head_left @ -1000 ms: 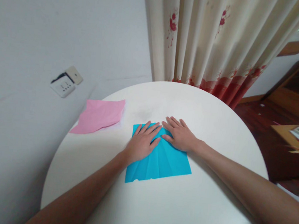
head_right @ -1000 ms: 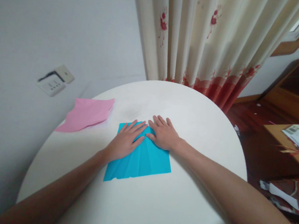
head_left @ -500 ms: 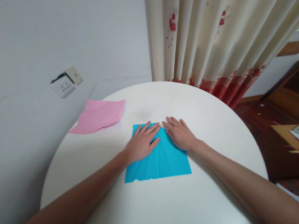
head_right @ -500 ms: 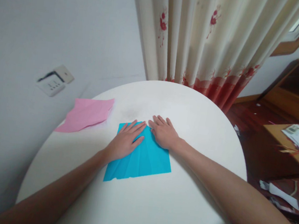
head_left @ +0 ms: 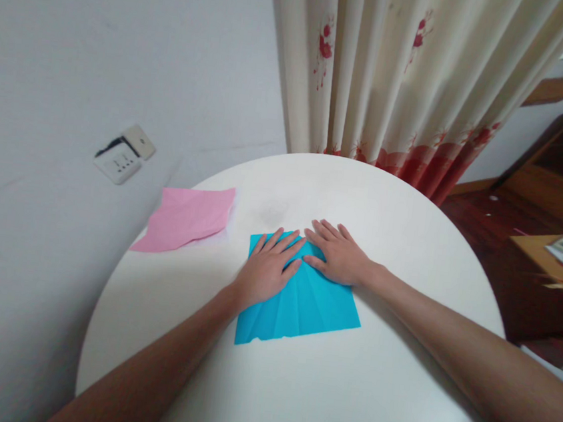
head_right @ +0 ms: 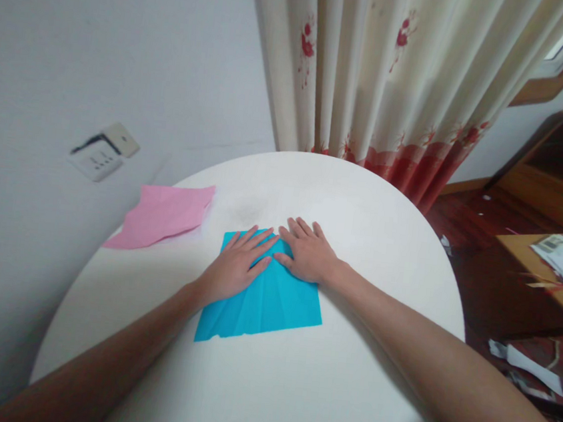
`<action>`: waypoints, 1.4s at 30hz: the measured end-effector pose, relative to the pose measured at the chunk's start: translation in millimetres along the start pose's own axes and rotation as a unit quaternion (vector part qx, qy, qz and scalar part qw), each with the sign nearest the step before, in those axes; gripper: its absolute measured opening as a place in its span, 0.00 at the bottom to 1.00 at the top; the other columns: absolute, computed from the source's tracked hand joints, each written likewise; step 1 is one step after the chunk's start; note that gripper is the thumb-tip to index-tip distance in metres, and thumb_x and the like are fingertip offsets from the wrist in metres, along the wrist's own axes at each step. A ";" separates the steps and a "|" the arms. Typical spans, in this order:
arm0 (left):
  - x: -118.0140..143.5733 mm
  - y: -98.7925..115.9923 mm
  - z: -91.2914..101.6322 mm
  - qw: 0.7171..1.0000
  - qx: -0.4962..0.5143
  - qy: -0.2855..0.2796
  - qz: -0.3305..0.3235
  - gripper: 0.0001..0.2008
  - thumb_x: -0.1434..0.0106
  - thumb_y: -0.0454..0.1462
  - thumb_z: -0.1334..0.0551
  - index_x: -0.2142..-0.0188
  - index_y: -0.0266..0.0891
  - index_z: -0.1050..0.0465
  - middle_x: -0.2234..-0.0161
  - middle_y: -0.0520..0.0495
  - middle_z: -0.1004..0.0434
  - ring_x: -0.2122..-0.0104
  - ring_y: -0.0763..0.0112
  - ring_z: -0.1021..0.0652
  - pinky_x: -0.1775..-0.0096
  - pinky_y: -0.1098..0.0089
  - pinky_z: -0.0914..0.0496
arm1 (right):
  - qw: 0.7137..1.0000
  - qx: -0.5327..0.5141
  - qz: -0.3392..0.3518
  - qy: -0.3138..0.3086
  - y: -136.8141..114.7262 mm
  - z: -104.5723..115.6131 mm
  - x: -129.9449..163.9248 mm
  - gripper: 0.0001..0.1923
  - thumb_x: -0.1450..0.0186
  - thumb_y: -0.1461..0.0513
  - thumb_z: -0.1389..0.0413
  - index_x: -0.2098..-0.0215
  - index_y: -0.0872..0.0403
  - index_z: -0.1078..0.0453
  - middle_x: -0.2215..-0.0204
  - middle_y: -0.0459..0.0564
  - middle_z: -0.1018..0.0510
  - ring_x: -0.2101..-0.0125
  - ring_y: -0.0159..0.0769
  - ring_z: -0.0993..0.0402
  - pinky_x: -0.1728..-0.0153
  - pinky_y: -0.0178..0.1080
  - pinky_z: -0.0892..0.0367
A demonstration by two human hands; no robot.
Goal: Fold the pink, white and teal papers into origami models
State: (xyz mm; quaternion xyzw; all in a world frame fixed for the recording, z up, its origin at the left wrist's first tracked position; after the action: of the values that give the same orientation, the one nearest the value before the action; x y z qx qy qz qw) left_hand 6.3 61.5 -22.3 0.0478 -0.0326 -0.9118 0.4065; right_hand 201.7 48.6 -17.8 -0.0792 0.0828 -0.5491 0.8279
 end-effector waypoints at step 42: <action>1.1 0.9 -0.8 0.999 -0.006 0.022 0.032 0.28 0.26 0.49 0.55 0.30 0.45 0.50 0.29 0.49 0.50 0.30 0.51 0.51 0.35 0.43 0.50 | 1.000 0.001 0.006 0.008 0.0 0.0 0.4 0.41 0.31 0.39 0.58 0.29 0.54 0.49 0.29 0.60 0.50 0.30 0.54 0.57 0.34 0.60 0.57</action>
State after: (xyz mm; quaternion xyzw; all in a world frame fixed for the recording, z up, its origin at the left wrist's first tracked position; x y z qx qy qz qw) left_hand 6.3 60.0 -23.1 0.0644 -0.0198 -0.8972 0.4365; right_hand 201.9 48.1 -17.8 -0.0738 0.0896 -0.5452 0.8302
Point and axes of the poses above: each hand's wrist, its own x-axis away from the middle knuckle, its own z-axis out of the back of the hand, y = z × x, the point moved 2 cm from there along -x, towards the middle knuckle
